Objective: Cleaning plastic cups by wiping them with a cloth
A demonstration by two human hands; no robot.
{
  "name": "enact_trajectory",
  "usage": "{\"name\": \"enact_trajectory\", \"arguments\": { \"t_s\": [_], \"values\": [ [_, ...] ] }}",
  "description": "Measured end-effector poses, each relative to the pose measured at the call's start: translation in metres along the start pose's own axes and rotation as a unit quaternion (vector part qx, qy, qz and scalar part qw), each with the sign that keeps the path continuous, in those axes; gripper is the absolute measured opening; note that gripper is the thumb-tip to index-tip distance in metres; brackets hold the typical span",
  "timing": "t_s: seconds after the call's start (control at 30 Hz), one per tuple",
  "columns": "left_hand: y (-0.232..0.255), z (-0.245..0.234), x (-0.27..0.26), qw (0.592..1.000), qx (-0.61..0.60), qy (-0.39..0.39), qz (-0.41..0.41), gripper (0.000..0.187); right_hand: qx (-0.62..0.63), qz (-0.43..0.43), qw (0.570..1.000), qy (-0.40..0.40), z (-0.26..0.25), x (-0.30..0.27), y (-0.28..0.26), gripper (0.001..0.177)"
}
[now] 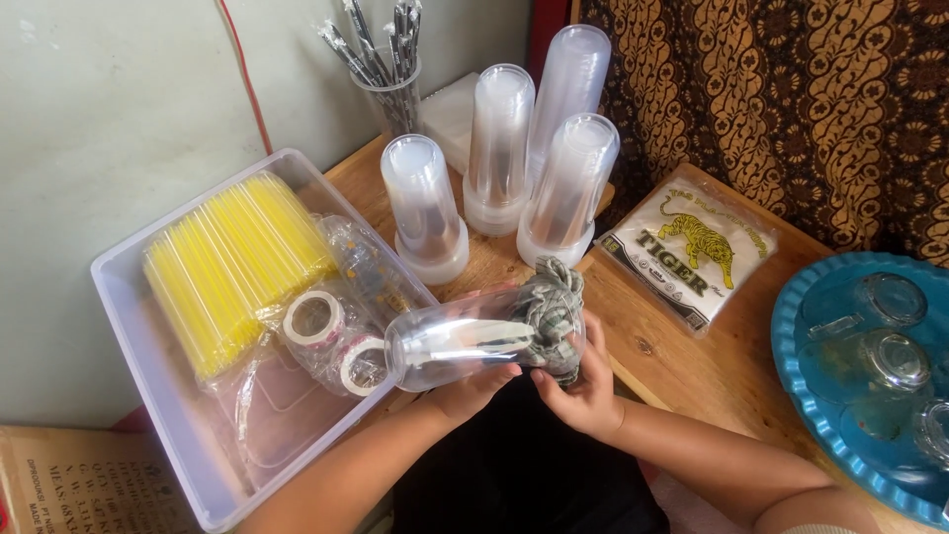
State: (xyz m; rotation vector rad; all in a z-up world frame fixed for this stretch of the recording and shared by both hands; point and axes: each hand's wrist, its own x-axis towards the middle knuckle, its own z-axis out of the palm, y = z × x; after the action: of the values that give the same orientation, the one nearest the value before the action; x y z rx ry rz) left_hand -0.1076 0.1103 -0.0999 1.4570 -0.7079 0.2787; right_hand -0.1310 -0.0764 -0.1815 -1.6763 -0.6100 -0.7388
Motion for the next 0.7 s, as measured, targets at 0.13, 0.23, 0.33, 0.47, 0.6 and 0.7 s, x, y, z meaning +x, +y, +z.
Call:
{"name": "enact_trajectory", "arguments": {
  "t_s": [0.13, 0.23, 0.33, 0.47, 0.6, 0.7],
  "values": [
    [0.013, 0.001, 0.006, 0.998, -0.031, -0.034, -0.044, 0.087, 0.029, -0.062, 0.998, 0.007, 0.001, -0.010, 0.012, 0.066],
    [0.009, -0.001, 0.007, 0.994, -0.068, -0.061, -0.057, 0.086, 0.038, -0.076, 0.996, 0.006, 0.001, -0.010, 0.012, 0.065],
    [0.005, 0.000, 0.008, 0.992, -0.076, -0.084, -0.050, 0.080, 0.018, -0.073, 0.997, -0.004, 0.000, -0.004, 0.001, 0.053],
    [-0.015, 0.006, -0.004, 0.976, -0.203, -0.071, -0.036, 0.069, 0.010, -0.117, 0.993, -0.016, 0.001, -0.018, 0.014, 0.062],
    [-0.038, 0.009, -0.019, 0.983, -0.149, -0.077, -0.079, 0.080, 0.016, -0.122, 0.991, -0.057, 0.001, -0.011, -0.004, 0.054],
    [-0.041, 0.007, -0.018, 0.975, -0.157, -0.086, -0.134, 0.078, 0.045, -0.071, 0.991, -0.100, 0.003, 0.003, -0.016, 0.057]
  ]
}}
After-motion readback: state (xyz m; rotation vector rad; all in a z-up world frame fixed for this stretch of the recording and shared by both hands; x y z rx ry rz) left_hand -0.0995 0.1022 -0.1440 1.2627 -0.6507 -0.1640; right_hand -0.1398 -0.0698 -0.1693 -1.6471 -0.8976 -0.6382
